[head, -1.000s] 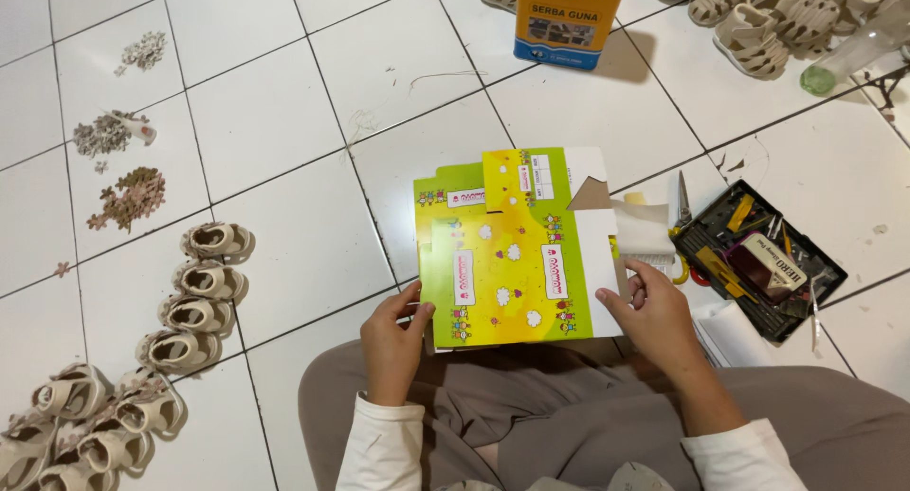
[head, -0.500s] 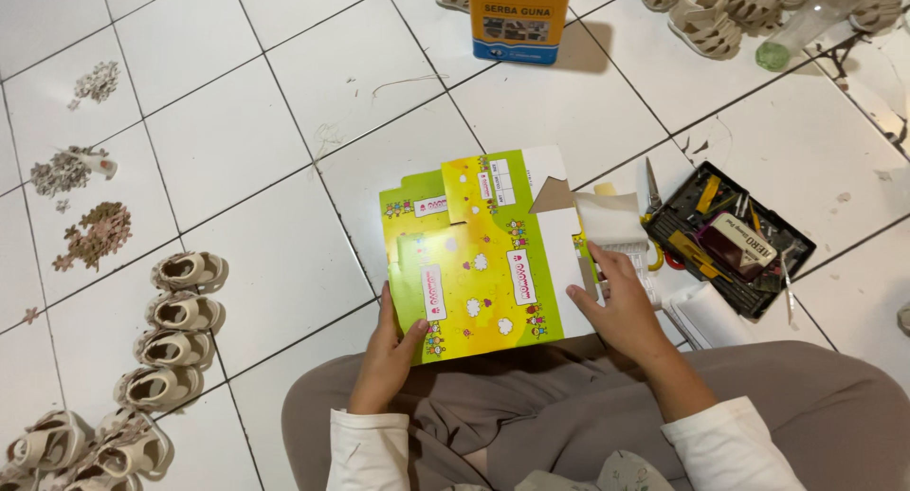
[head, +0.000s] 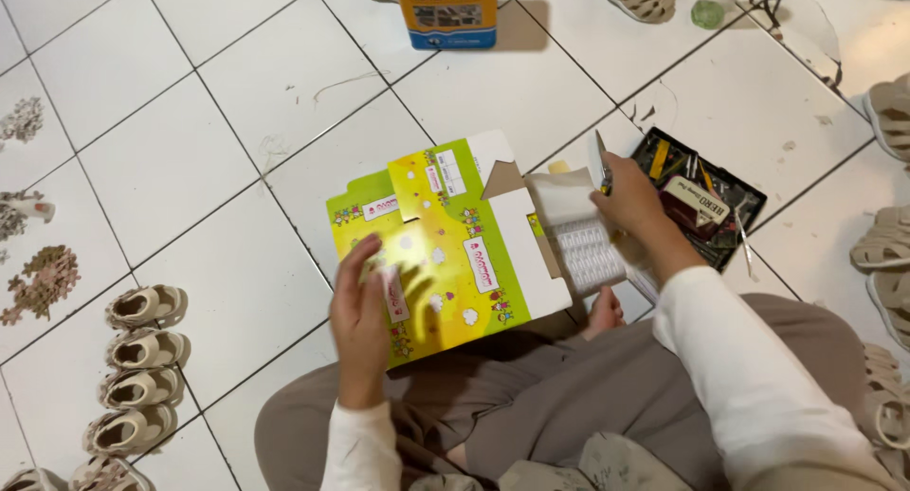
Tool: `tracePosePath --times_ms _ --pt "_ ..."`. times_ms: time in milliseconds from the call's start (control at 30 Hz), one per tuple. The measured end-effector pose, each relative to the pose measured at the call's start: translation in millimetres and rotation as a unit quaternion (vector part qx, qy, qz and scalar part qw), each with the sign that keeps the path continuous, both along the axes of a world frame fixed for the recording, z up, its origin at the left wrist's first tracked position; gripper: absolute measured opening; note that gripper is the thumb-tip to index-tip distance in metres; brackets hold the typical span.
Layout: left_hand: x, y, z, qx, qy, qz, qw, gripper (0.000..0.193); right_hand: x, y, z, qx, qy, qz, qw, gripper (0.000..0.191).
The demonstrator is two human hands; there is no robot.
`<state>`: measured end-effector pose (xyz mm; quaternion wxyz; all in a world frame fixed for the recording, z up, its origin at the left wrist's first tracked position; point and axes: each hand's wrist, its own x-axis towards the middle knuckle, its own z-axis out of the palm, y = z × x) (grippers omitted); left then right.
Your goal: The person sits on the floor and assembles flat-packed cardboard boxes by folding the flaps and inserting them into slots. They handle multiple boxes, stacking them as they are completed, and also apply a sticker to one of the boxes.
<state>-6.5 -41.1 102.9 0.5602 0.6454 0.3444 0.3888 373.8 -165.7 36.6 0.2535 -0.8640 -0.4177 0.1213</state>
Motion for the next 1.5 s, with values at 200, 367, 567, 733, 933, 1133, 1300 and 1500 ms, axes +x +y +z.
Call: tracePosePath --times_ms 200,367,567,733,933,1133,1300,1500 --pt "54.2 5.4 -26.2 -0.099 -0.076 -0.066 0.99 0.023 -18.8 5.5 -8.0 -0.015 0.118 -0.088 0.989 0.034" --pt "41.2 7.2 -55.1 -0.12 -0.097 -0.043 0.987 0.019 -26.8 4.1 13.0 0.043 0.079 -0.055 0.994 0.057" --pt "40.3 9.8 -61.5 -0.135 -0.096 -0.038 0.985 0.018 -35.8 10.9 -3.5 -0.002 -0.04 -0.026 0.999 0.039" --pt "40.9 7.7 -61.1 -0.123 -0.106 -0.048 0.986 0.017 -26.5 13.8 -8.9 0.025 -0.069 -0.004 0.997 0.007" --pt "48.7 0.3 -32.7 -0.092 -0.093 -0.059 0.99 0.024 -29.4 13.7 55.7 0.382 0.272 -0.016 0.883 0.008" --pt "49.9 -16.4 -1.7 0.153 0.006 -0.17 0.974 0.108 -125.6 6.3 98.2 0.257 -0.035 0.21 0.943 0.014" --pt "43.7 -17.6 -23.3 0.226 0.022 -0.074 0.971 0.032 -165.5 12.0 104.9 0.235 -0.148 0.323 0.905 0.032" --pt "12.1 -17.9 -42.1 0.086 -0.06 0.104 0.989 0.024 -122.6 -6.4 131.9 0.104 -0.111 0.12 0.981 0.033"
